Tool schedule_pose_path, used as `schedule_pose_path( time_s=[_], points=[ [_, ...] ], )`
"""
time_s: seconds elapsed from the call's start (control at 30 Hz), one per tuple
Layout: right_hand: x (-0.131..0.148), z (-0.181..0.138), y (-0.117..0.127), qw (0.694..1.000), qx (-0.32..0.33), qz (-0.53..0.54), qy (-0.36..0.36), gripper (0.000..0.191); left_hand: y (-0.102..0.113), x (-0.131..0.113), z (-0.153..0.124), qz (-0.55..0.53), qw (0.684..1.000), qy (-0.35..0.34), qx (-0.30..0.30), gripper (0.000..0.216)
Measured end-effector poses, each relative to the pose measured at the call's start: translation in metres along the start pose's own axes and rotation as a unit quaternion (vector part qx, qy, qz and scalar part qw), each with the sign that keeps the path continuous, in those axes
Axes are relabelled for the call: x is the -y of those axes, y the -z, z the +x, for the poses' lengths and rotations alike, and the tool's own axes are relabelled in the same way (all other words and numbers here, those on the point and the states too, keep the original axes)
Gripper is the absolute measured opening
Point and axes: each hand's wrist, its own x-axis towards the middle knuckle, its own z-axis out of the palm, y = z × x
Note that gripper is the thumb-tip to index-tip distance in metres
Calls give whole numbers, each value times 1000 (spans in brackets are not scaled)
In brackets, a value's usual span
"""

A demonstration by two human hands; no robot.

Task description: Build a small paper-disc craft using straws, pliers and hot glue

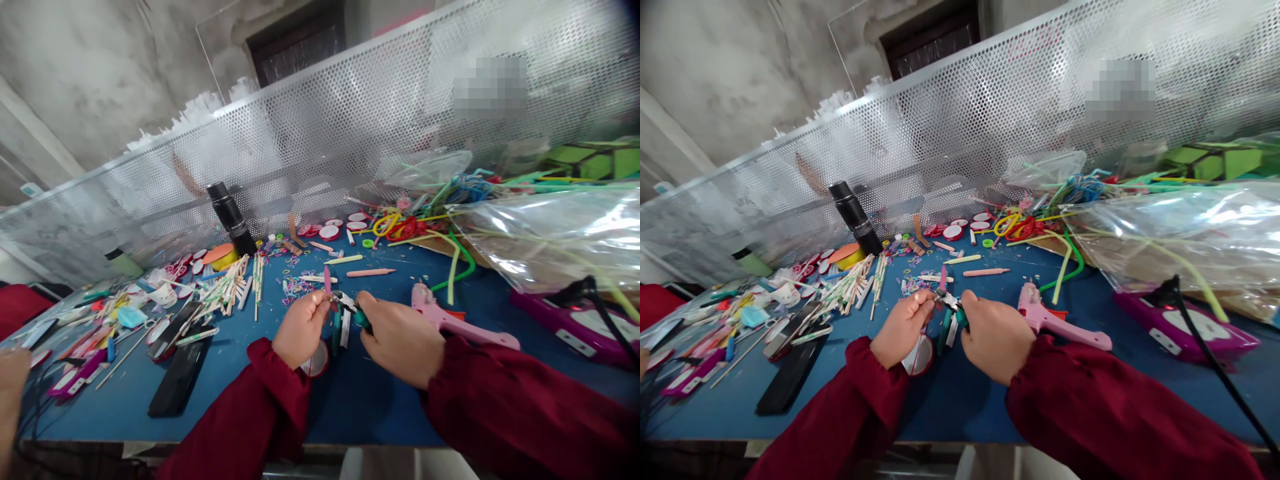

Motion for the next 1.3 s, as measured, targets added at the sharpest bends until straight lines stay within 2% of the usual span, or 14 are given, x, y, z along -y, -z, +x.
schedule_pose_path(
  time_s=[0.13,0.27,0.33,0.43,0.53,0.67,0.8,0.97,1.07,1.2,1.3],
  points=[
    [-8,6,4,1000,-14,-5,-22,21,21,6,1,96,994,54,24,28],
    [-15,11,8,999,-33,8,-34,29,40,8,5,210,975,54,-49,27],
    [-18,12,7,998,-46,25,-34,36,46,9,8,226,970,65,-70,28],
    [-21,13,2,998,-52,28,-22,39,53,13,9,206,973,73,-75,27],
    [-23,13,-8,999,-52,-11,-12,37,60,14,2,160,982,51,-92,24],
    [-20,13,-18,997,-48,-48,-40,50,67,16,-16,65,989,42,-126,24],
    [-16,13,-21,996,-54,-52,-44,43,69,29,-35,27,988,68,-134,29],
    [-17,13,-17,988,-154,-2,-24,36,66,54,-42,61,980,105,-158,22],
    [-21,10,-4,976,-215,41,3,28,61,65,-37,90,978,121,-143,23],
    [-21,-13,28,939,-326,100,51,24,49,70,-31,161,968,146,-128,17],
    [-16,-44,59,901,-402,134,94,22,42,71,-31,206,964,105,-134,13]
  ],
)
